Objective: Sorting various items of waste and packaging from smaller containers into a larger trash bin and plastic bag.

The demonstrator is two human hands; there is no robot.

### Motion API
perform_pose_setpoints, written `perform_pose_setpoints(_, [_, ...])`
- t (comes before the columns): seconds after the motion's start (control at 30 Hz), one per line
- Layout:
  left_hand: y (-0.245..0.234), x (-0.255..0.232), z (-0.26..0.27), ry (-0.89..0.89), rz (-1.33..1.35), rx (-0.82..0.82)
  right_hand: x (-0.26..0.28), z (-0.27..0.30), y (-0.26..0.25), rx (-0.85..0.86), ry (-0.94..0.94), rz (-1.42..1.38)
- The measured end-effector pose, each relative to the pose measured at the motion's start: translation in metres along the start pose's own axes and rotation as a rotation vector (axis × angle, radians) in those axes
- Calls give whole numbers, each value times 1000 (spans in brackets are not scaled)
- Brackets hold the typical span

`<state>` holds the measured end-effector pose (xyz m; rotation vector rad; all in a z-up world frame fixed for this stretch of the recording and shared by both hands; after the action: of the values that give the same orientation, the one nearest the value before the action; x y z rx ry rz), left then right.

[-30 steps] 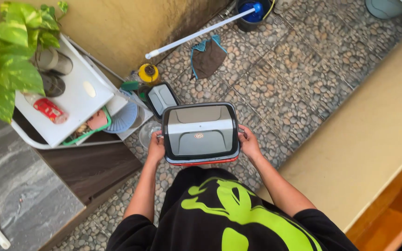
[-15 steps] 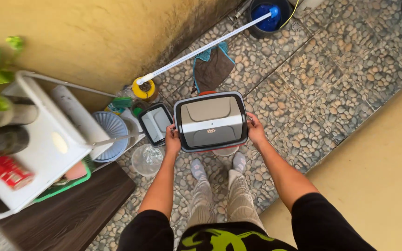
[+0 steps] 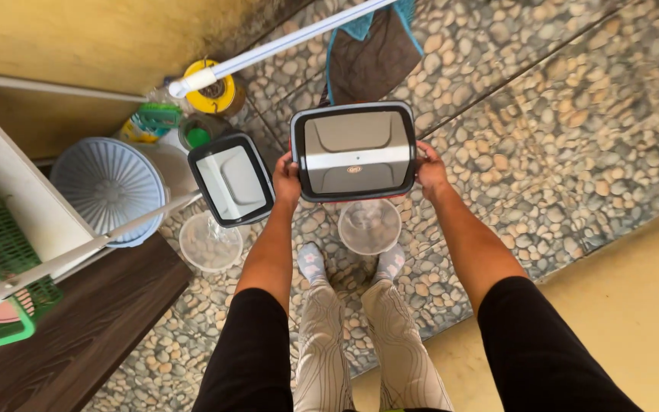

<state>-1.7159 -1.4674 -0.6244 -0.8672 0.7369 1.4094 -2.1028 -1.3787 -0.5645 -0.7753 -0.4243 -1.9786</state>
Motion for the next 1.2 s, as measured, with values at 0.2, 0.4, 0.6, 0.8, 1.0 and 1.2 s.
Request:
perform_pose_setpoints(0.2, [1, 47, -24, -163, 70, -36, -41, -66, 7, 52, -66, -23])
perform_pose_setpoints(0.4, [-4, 48, -37, 24, 84, -61, -28, -80, 24, 83, -201, -45])
perform_pose_setpoints(0.6, [-5, 25, -11, -173, 112, -202, -15, -66, 15, 154, -204, -202])
perform_pose_setpoints(0.8, [48, -68, 94, 120, -180, -127, -16, 28, -66, -30, -119, -490])
perform_pose_setpoints(1.0, [108, -72, 143, 316, -440, 113, -241, 45, -244, -264, -189, -997])
perform_pose_setpoints(1.2, [76, -4, 98, 187, -221, -317, -340, 21, -261, -766, 217, -990])
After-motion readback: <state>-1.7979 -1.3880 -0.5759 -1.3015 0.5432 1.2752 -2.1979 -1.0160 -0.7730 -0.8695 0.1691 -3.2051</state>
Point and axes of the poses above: each hand's wrist, its own z-axis away from the middle knuckle, its own y-axis out of the palm, x = y × z, the point moved 5 cm from there along -z, towards the middle knuckle, and after that the axes turned 6 degrees about -y, right-handed, at the moved point
